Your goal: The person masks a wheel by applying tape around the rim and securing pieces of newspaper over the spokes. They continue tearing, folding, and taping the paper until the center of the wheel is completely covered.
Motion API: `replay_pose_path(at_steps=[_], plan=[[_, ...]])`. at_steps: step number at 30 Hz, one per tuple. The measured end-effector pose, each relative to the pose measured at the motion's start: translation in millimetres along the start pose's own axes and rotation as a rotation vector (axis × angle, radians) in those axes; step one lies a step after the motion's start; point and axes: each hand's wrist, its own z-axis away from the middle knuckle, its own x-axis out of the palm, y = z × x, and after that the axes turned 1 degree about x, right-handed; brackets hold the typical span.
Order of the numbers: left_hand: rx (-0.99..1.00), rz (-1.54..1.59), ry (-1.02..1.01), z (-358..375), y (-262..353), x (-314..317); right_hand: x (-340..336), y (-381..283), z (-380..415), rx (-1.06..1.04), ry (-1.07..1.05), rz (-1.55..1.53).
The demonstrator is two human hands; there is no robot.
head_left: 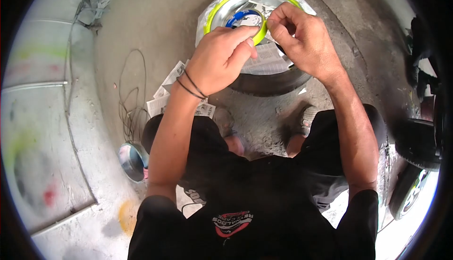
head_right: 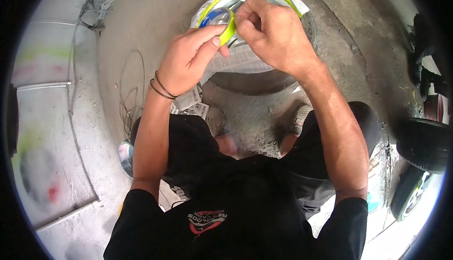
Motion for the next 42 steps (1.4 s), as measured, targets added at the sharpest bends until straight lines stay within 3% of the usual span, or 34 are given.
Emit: replay_pose_path(at_steps=[2,6,8,10,12,14,15,17,18,20,21,24,25,27,28,30,34,35,38,40,42], plan=[[0.168,-0.298,0.013,-10.8,-10.0,-0.2,2.2,1.5,2.7,-0.005,0.041,-0.011],[0.078,-0.35,0.076,-42.6,-21.4,-16.5,9.3,2.1,-13.5,0.034,0.181,-0.1],[0.011,-0.293,0.237,-64.3,-38.9,-23.4,18.3,1.3,-31.7,0.026,0.23,-0.07],[-0.11,-0.108,0.512,-77.4,-76.0,-18.9,29.3,7.8,-49.1,0.004,0.393,-0.094],[-0.564,-0.226,0.709,-61.3,-158.2,-53.1,16.1,34.5,-55.6,0.067,0.63,-0.186],[-0.742,0.367,1.137,-18.8,-233.4,-53.6,7.9,79.4,-42.8,0.228,0.584,-0.139],[-0.852,0.097,0.968,20.7,-280.8,-35.5,15.7,118.3,-28.3,0.331,0.469,-0.045],[-1.02,-0.091,0.485,57.5,-245.6,-15.7,51.3,175.2,-3.9,0.495,0.244,0.176],[-1.154,-0.2,0.298,73.2,-257.1,0.9,63.3,183.4,11.8,0.564,0.126,0.305],[-1.179,-0.132,0.173,94.9,-255.3,27.9,81.3,173.7,20.2,0.759,-0.088,0.417],[-1.206,-0.039,0.074,95.7,-244.7,29.4,94.3,188.2,26.2,0.746,-0.146,0.569],[-1.188,0.095,-0.018,96.4,-237.6,30.6,110.8,200.5,28.7,0.692,-0.13,0.484],[-1.115,0.286,0.047,98.8,-239.2,31.8,112.9,207.1,26.1,0.682,-0.122,0.487],[-1.054,0.321,0.038,99.6,-237.2,23.0,109.3,207.2,23.4,0.747,0.0,-0.043],[-1.002,0.355,0.02,99.6,-231.4,19.0,103.4,201.0,25.4,0.738,0.002,-0.039],[-0.974,0.21,0.016,105.1,-226.0,14.9,89.1,184.3,39.6,0.7,0.051,-0.218],[-0.833,-0.031,0.027,139.4,-221.9,26.7,81.9,146.4,99.8,0.539,0.057,-0.267],[-0.77,-0.076,0.046,149.0,-215.8,31.4,83.5,133.5,116.8,0.415,0.089,-0.071],[-0.662,-0.27,0.053,173.4,-204.6,47.3,101.4,141.5,167.0,0.272,0.104,0.117],[-0.674,-0.312,0.077,187.9,-204.9,62.8,109.1,142.7,191.8,0.317,0.095,0.16],[-0.721,-0.114,0.352,208.2,-218.4,87.3,116.6,144.6,213.6,0.369,0.08,0.203]])
